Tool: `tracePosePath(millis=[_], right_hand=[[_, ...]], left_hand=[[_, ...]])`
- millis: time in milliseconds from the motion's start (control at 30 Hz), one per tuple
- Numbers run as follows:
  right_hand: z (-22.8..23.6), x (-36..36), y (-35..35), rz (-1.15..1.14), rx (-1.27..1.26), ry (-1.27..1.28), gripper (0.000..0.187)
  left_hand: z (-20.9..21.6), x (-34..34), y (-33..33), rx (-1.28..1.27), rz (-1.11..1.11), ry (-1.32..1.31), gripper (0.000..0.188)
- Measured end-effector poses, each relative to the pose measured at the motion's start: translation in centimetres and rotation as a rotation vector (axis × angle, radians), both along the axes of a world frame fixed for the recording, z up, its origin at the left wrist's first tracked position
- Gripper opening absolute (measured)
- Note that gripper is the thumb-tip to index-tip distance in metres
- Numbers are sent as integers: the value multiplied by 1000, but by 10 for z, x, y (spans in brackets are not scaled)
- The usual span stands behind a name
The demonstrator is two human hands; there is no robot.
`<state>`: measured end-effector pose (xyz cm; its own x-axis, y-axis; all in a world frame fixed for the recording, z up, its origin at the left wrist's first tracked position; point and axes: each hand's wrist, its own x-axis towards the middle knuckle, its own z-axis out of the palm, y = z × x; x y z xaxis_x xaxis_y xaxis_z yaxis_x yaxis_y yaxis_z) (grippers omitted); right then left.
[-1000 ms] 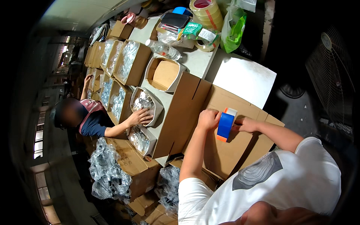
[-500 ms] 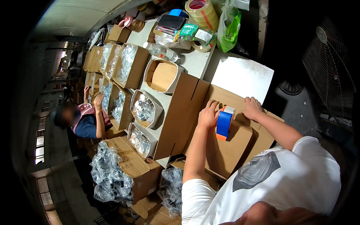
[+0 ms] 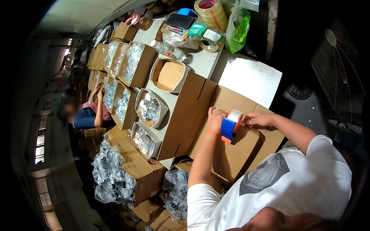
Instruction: The person picks up bubble-wrapped components from a large box, places them into smaller boxes, and seals the smaller boxes using a tape dispenser.
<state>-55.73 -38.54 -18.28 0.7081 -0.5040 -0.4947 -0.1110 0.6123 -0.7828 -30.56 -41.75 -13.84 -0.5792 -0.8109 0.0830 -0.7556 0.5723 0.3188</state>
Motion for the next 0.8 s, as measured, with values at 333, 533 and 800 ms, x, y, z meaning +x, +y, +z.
tracePosePath(millis=[333, 533, 800], right_hand=[[116, 49, -65, 519, -989, 147, 39], [144, 31, -127, 593, -823, 215, 42], [87, -7, -171, 623, -1113, 431, 39]], left_hand=[[-5, -9, 8, 14, 58, -6, 10], [4, -9, 8, 187, 167, 137, 17], [22, -14, 8, 275, 126, 172, 18]])
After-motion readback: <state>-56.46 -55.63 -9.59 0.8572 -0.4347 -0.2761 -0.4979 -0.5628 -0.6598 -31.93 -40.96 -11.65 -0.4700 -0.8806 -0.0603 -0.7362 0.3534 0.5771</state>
